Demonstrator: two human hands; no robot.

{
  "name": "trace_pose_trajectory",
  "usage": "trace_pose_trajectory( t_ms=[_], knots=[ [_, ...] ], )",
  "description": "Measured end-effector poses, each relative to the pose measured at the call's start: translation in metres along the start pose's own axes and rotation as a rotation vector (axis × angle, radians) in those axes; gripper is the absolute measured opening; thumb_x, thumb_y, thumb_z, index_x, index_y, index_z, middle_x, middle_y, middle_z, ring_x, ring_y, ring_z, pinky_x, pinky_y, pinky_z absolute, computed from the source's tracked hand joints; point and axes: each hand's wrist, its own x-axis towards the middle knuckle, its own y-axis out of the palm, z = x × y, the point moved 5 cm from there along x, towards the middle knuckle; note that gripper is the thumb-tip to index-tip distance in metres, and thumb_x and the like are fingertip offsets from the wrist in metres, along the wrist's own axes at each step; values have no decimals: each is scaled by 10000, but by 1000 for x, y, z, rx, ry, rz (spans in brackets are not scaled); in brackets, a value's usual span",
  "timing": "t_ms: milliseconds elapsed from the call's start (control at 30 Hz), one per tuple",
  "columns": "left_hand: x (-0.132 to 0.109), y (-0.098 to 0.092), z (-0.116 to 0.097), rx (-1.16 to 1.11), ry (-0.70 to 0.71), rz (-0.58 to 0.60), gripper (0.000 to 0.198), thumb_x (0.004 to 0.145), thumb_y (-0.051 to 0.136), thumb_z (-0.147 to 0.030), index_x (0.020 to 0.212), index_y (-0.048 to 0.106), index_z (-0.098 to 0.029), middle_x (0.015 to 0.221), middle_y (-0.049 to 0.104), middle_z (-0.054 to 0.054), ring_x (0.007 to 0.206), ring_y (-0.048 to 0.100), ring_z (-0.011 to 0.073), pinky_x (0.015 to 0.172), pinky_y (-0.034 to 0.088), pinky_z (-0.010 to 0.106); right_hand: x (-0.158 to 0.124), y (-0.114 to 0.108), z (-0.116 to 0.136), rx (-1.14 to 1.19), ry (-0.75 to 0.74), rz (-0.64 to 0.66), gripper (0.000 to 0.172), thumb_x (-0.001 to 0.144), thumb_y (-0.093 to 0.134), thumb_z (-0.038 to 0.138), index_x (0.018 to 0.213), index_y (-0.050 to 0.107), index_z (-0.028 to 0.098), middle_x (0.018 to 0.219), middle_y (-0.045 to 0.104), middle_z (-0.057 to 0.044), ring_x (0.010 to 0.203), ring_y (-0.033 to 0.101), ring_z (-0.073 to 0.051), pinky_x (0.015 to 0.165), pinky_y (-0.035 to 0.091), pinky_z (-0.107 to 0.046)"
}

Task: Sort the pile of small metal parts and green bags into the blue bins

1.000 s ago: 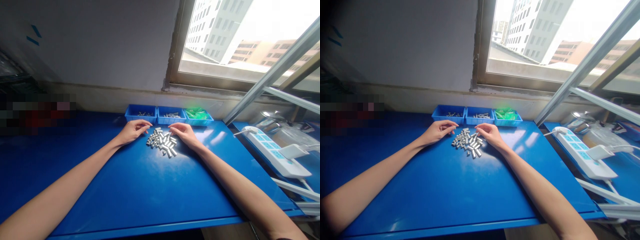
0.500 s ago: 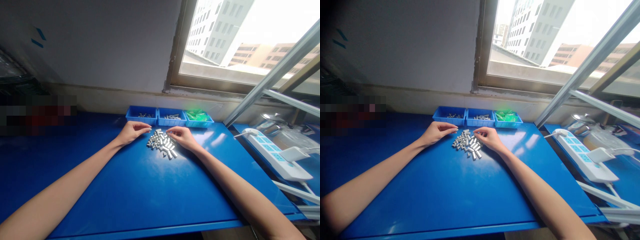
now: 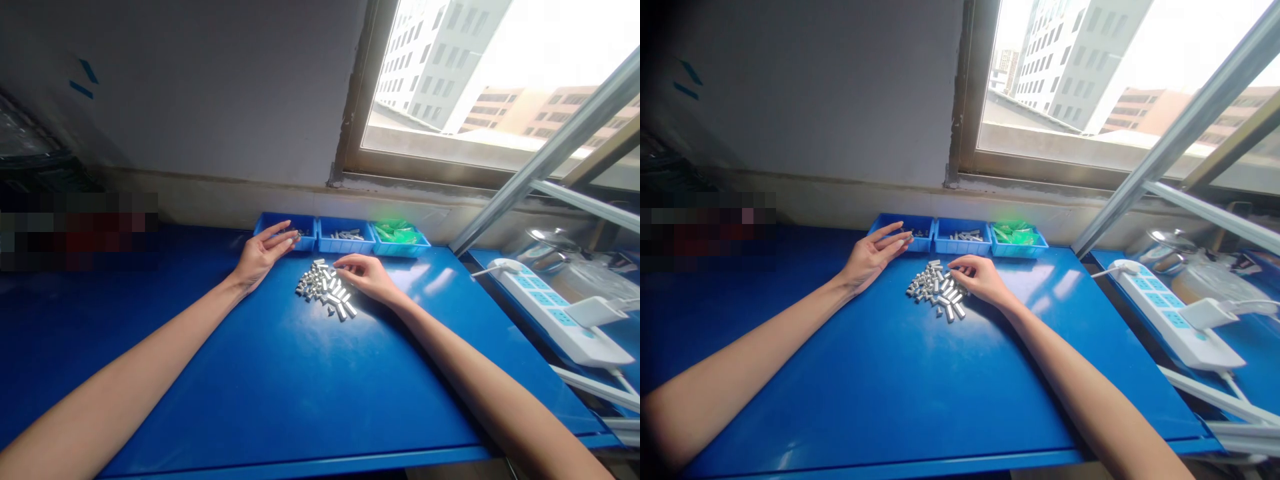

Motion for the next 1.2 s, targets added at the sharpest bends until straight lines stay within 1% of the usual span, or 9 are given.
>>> trace_pose_trajectory(
  t_ms=[200,367,467,567,667,767,967,1033,1200],
  knots=[
    [2,-5,5,98,39,-6,666,694,972,-488,1228,778,-141,1316,754,190,1339,665,357,1201,505,502,0,0,1,-14,-33,36,220,926,715,355,1005,861,212,1109,824,-99,861,736,-225,734,556,-336],
    [-1,-2,4,347,111,25,440,836,856,-474,1130,812,-150,1189,808,143,1179,752,318,1131,561,486,0,0,1,-18,-35,34,213,924,710,339,1003,860,210,1105,825,-98,860,736,-225,729,554,-336],
    [-7,14,-2,621,257,195,289,976,673,-356,1166,819,-195,1255,792,102,1229,722,297,1160,533,478,0,0,3,-14,-35,31,210,920,712,339,996,858,210,1085,826,-94,820,716,-214,712,546,-333],
    [-12,33,3,807,363,469,439,997,513,-204,1368,743,-256,1433,710,44,1429,580,281,1257,426,481,-1,-1,5,-16,-35,26,214,918,708,340,999,857,209,1061,826,-89,808,705,-209,703,541,-328],
    [-10,39,13,904,355,582,516,975,490,-165,1435,696,-271,1481,677,34,1449,550,294,1234,441,502,-1,-1,5,-17,-31,28,221,917,701,332,1009,855,203,1057,824,-88,806,701,-207,705,540,-329],
    [-8,38,16,948,382,574,484,975,489,-162,1383,731,-261,1419,718,59,1366,609,292,1184,483,488,0,-1,5,-13,-33,30,215,912,694,320,1000,856,208,1072,825,-88,818,707,-213,710,543,-333],
    [-12,31,8,1055,436,383,348,1015,510,-242,1223,787,-205,1223,768,119,1180,680,297,1064,550,456,0,0,1,6,-27,25,211,910,686,303,988,854,201,1083,825,-92,813,707,-208,700,534,-325],
    [-13,31,6,1057,458,350,333,1010,520,-234,1208,787,-203,1212,767,121,1174,677,299,1070,545,464,0,0,1,13,-28,21,205,909,689,306,976,852,200,1084,824,-93,817,708,-209,704,534,-325],
    [-13,33,11,1027,462,435,408,1013,497,-191,1332,748,-227,1375,733,90,1316,635,294,1152,502,478,0,0,0,26,-25,17,197,909,692,304,971,848,202,1075,825,-91,803,701,-204,706,529,-324]
  ],
)
